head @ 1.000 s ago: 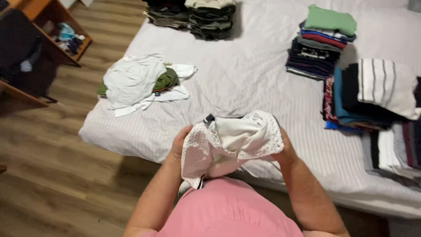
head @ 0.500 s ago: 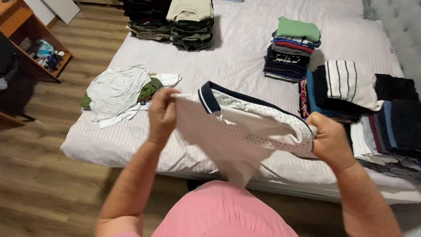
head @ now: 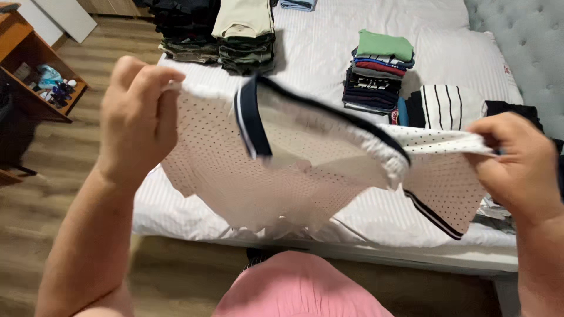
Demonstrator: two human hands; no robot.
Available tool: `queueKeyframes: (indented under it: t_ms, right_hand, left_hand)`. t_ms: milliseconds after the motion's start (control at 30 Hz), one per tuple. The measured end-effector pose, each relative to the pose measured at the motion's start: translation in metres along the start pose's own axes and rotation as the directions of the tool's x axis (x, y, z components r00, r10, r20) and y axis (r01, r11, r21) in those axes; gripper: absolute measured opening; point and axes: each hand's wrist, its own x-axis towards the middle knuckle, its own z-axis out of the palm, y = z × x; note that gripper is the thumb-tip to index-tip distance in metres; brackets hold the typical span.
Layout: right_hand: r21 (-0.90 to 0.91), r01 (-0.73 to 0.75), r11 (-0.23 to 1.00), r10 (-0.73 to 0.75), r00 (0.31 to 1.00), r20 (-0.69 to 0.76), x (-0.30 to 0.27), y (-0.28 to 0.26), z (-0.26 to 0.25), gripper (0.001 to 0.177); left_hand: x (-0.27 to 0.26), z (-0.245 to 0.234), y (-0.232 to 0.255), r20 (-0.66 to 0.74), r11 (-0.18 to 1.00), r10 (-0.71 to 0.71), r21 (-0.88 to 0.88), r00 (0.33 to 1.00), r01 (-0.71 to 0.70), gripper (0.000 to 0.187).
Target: The person folds several shirts by hand on a bed and places them onto existing stacks of folded clothing.
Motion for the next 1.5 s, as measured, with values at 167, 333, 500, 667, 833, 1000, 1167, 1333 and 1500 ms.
queueKeyframes:
  t_ms: [167,333,500,667,833,1000,1167,1333,1500]
  right_hand:
    - [0.091,-0.108,0.990,0.122,0.980,-0.159,0.012,-0.003,0.015,0.006]
    - [0.120,-0.064,0.991,0.091,0.967,-0.236,0.061,-0.008,0.039,0.004]
    - [0.006,-0.127,0.992,0.126,0.987,0.104,0.152,0.049,0.122,0.025]
    - [-0.196,-0.414,0.889,0.449,0.873,0.192,0.251,0.143,0.243,0.027]
    - [0.282,-0.517,0.809,0.543,0.839,-0.020,0.339,0.143,0.264,0.026]
    - [0.212,0.166,0.963,-0.009,0.808,-0.590,0.395,0.178,0.259,0.021]
    - [0.018,0.206,0.978,-0.163,0.821,-0.547,0.355,0.173,0.266,0.016]
    - [0.058,0.143,0.988,-0.111,0.920,-0.375,0.260,0.187,0.330,0.024]
    - [-0.058,0.243,0.968,-0.249,0.913,-0.323,0.123,0.205,0.410,0.023]
  left_hand:
    - [-0.003,-0.015,-0.010,-0.031,0.989,-0.040,0.140,0.999,0.044,0.017]
    - [-0.005,0.016,-0.065,-0.156,0.956,-0.050,0.278,0.986,0.093,0.012]
    - [-0.023,0.123,-0.156,0.134,0.791,-0.606,-0.002,0.784,0.612,0.010]
    - [-0.018,0.264,-0.259,0.201,0.483,-0.828,-0.218,0.523,0.848,0.013]
    - [0.061,0.304,-0.315,-0.125,0.749,-0.663,-0.141,0.739,0.648,0.013]
    - [0.119,0.274,-0.335,-0.388,0.920,-0.373,-0.036,0.843,0.391,0.021]
    - [0.078,0.249,-0.291,-0.344,0.958,-0.288,-0.082,0.894,0.276,0.013]
    - [-0.045,0.264,-0.249,-0.174,0.948,-0.311,0.019,0.934,0.319,0.009]
    - [-0.208,0.287,-0.191,0.083,0.876,-0.482,0.005,0.872,0.483,0.009]
